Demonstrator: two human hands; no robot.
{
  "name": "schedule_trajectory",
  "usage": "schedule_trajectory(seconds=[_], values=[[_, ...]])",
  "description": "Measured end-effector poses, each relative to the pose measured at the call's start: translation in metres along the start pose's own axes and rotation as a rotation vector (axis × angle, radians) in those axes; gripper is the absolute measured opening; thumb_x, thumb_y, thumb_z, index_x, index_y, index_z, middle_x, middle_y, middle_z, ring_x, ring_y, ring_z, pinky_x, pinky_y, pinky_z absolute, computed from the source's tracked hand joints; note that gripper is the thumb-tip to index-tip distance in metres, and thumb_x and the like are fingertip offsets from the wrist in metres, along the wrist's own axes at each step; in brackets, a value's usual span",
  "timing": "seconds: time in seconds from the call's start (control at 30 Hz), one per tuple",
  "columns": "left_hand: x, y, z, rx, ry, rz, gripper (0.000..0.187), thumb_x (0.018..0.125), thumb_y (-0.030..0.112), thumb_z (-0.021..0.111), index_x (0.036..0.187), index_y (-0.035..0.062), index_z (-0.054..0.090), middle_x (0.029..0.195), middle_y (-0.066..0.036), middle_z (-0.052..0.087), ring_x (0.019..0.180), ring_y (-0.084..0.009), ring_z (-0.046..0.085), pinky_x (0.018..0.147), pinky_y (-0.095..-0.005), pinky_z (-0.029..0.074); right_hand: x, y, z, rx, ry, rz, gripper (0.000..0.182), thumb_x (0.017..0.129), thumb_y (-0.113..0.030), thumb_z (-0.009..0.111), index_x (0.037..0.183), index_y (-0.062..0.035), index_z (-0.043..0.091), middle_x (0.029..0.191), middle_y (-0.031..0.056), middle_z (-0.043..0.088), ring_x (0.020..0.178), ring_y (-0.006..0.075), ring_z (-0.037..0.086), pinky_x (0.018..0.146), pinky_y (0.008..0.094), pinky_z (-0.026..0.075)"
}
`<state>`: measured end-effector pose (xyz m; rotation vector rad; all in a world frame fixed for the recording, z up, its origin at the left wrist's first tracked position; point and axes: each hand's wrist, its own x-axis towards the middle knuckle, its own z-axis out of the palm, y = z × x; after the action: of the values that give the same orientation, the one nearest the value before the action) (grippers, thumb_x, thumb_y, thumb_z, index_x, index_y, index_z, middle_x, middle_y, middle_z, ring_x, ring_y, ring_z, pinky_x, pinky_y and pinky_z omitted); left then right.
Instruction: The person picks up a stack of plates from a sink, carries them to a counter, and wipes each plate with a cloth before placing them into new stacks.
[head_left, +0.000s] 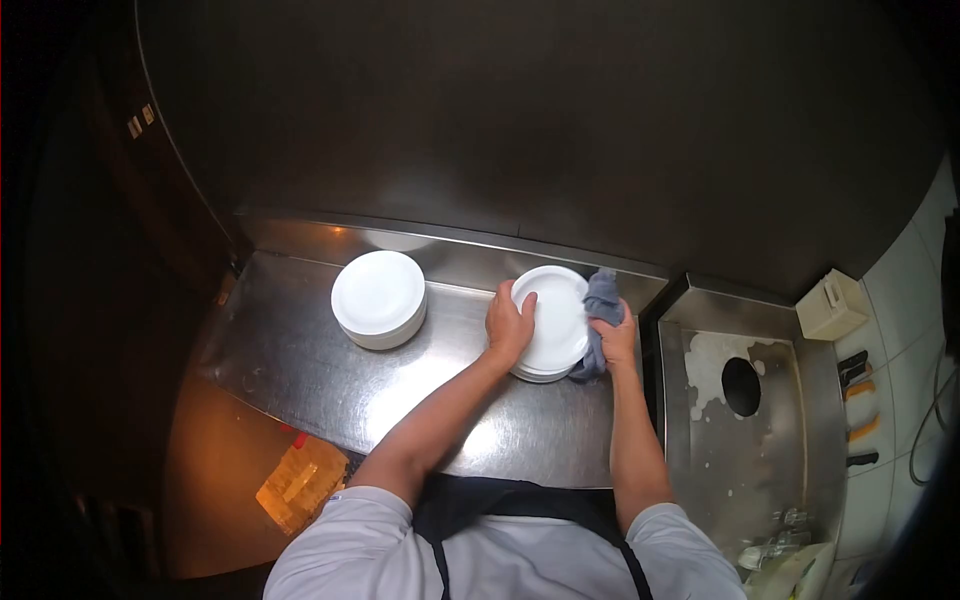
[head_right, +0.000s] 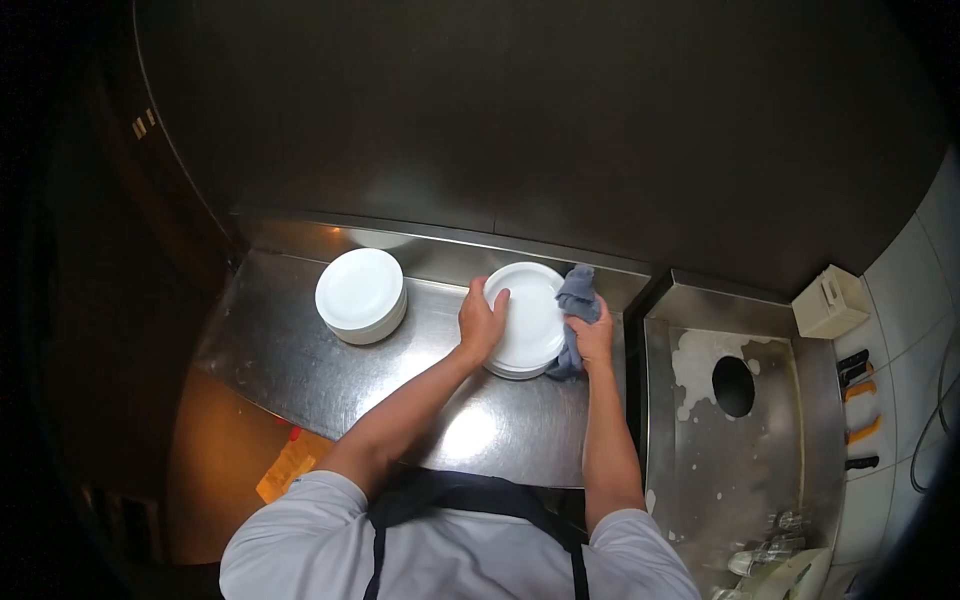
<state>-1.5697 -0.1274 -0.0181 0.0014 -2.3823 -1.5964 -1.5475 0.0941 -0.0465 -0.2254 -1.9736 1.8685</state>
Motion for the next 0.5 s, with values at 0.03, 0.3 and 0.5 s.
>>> schedule_trajectory(seconds=[0.03,0.3,0.5], values=[[0.001,0.007,-0.006,-0.027,-0.026,-0.019,0.043,0.094,0.036,0.062,0.117,0.0004,0.056,0.115,-0.026,0.065,0.113,-0.0406,0.060,0.096,-0.0499,0.045,-0.002,-0.012,-0.004,0.126,-0.034,0.000,0.059,0.071,-0.009,0.080,0.126,-0.0012,0.060,0.112,0.0080,0.068,0.102,0.0211,0.064,0.093,0.0333,0.050],[-0.023,0.051,-0.005,-0.285,-0.020,-0.002,0.042,0.096,0.040,0.060,0.102,-0.0014,0.061,0.096,-0.023,0.069,0.092,-0.0407,0.066,0.082,-0.0450,0.050,-0.069,-0.054,0.050,0.899,-0.199,0.134,0.051,0.099,-0.028,0.054,0.141,0.0003,0.046,0.138,0.0159,0.055,0.126,0.0257,0.054,0.107,0.0378,0.044],[0.007,0.016,-0.066,-0.150,-0.036,-0.037,0.045,0.095,0.041,0.061,0.102,-0.0030,0.062,0.097,-0.024,0.068,0.092,-0.0388,0.066,0.081,-0.0446,0.050,-0.099,-0.103,0.074,0.723,0.019,-0.071,0.048,0.099,-0.024,0.054,0.140,0.0010,0.046,0.136,0.0155,0.055,0.123,0.0248,0.056,0.105,0.0390,0.045]])
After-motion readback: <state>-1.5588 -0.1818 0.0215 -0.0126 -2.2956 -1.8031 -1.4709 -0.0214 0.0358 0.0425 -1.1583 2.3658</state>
